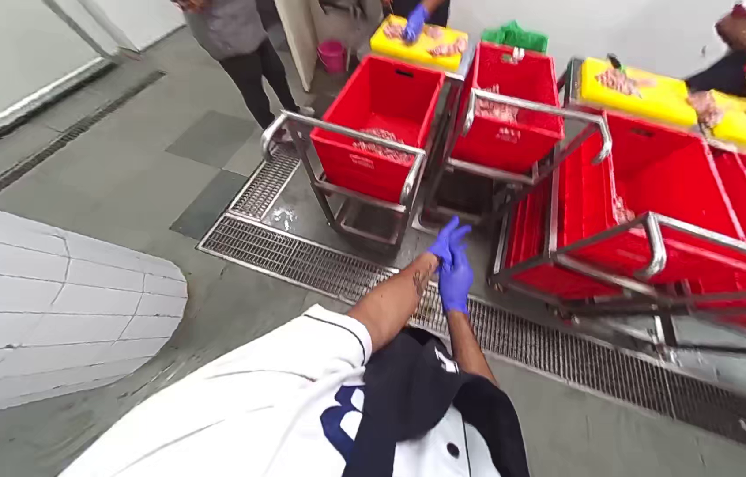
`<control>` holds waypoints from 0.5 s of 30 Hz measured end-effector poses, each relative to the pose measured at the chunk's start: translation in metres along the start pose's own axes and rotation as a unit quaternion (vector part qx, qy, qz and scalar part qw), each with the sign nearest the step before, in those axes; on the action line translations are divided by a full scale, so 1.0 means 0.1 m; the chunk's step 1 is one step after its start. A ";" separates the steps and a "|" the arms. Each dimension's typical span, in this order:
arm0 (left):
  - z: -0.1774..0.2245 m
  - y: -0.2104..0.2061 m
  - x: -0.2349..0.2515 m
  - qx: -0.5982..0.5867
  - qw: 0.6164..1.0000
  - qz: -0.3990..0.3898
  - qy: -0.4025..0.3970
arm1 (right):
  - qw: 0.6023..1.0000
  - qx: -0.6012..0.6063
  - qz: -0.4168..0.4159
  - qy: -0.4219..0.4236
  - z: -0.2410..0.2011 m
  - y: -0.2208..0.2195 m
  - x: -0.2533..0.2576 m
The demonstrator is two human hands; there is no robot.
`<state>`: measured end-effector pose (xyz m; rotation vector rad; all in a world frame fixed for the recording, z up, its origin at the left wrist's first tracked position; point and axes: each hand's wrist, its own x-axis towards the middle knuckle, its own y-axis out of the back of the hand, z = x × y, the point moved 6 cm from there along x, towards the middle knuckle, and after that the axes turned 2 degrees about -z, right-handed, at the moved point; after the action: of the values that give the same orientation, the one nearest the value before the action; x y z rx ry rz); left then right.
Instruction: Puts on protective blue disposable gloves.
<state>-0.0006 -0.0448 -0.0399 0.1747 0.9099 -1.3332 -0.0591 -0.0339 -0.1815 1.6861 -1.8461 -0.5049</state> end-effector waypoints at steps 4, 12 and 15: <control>-0.19 0.18 0.87 -0.076 0.971 -0.190 -0.125 | 0.998 0.004 0.052 -0.023 -0.22 0.15 0.30; 0.38 -0.04 0.18 0.449 0.861 -0.158 -0.181 | 0.950 0.305 0.062 -0.016 -0.55 0.46 0.49; 0.41 0.02 0.22 0.517 0.836 -0.085 -0.163 | 0.960 0.278 0.037 -0.024 -0.61 0.46 0.40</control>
<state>0.0194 -0.0856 -0.0278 0.6849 -0.1756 -1.8452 -0.0563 -0.0611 -0.0998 1.9503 -2.2170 0.0196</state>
